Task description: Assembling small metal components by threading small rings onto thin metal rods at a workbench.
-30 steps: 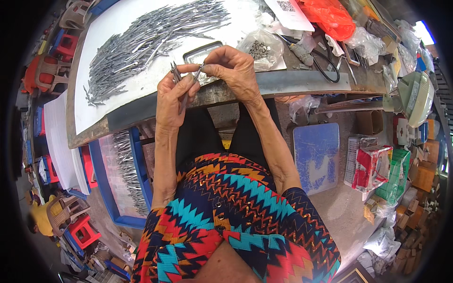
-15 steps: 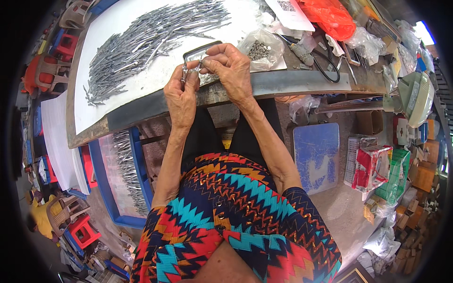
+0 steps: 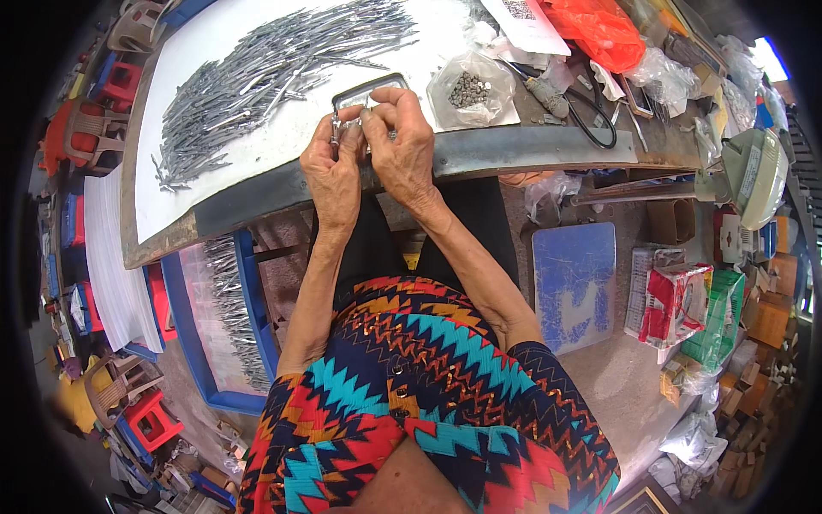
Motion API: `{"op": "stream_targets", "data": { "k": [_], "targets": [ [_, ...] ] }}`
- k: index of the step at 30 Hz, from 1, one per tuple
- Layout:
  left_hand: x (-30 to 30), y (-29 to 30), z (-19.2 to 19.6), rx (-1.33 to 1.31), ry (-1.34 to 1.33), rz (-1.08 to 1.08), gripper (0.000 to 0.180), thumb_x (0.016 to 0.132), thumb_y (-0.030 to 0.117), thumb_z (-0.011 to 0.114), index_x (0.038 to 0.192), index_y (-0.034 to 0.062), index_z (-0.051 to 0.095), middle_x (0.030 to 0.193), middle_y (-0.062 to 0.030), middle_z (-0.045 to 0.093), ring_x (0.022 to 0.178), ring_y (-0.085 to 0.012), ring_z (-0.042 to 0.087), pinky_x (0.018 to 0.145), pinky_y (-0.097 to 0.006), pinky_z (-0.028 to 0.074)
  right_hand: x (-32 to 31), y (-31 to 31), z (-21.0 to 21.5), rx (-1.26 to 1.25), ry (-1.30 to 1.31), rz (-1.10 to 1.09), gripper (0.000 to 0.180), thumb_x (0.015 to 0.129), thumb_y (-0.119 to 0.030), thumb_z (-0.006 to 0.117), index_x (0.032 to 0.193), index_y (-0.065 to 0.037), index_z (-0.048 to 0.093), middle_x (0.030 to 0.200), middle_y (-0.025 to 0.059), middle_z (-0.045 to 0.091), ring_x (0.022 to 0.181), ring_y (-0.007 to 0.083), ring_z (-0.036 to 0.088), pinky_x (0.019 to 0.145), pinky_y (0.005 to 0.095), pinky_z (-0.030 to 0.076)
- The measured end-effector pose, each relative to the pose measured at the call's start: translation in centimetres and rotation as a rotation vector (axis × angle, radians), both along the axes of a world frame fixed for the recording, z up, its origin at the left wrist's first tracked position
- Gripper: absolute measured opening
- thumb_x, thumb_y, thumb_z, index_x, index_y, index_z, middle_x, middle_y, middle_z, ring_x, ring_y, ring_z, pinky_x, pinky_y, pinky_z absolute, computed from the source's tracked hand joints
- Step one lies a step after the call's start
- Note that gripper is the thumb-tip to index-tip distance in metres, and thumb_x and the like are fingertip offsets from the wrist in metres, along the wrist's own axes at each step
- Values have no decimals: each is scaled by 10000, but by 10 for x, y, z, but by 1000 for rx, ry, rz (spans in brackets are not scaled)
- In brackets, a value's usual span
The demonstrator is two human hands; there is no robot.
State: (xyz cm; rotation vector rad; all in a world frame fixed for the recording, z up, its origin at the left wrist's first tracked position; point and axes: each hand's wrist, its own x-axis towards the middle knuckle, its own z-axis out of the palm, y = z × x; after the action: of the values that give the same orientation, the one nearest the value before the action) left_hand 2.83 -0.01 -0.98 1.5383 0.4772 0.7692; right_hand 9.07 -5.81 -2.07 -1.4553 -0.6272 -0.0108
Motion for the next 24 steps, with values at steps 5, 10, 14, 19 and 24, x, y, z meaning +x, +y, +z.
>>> {"op": "stream_targets", "data": {
  "k": [5,10,14,19,24],
  "targets": [
    [1,1,-3,-212,-155,-136,149,852,65,526,964,-18,578,653,30,505,544,-34,406,484,-176,331,8,3,7,152,318,65,208,841,-102,522,936,72,461,630,65,552,555,92,510,506,217,414],
    [-4,4,3,-266,-147,-110,168,851,76,527,984,-18,567,634,19,501,534,-30,400,469,-163,301,-1,3,8,160,235,104,279,872,-207,497,924,66,476,637,57,526,580,91,493,541,217,408],
    [-6,4,6,-280,-173,-193,184,849,91,531,1000,-8,562,614,13,494,533,-25,408,458,-150,273,14,-5,6,267,459,223,295,852,-132,534,1011,101,447,667,53,548,586,80,491,534,217,410],
    [-5,5,3,-291,-192,-138,182,845,89,533,996,-7,567,611,15,492,524,-24,402,453,-151,272,-5,3,10,288,402,221,281,853,-128,538,984,106,456,659,48,539,576,52,461,499,184,384],
    [-7,2,3,-301,-198,-122,181,846,90,532,994,-5,571,613,16,494,522,-22,402,450,-150,272,2,-1,9,235,385,156,276,837,-136,555,1007,68,480,672,15,519,602,56,454,535,188,393]
  ]
}}
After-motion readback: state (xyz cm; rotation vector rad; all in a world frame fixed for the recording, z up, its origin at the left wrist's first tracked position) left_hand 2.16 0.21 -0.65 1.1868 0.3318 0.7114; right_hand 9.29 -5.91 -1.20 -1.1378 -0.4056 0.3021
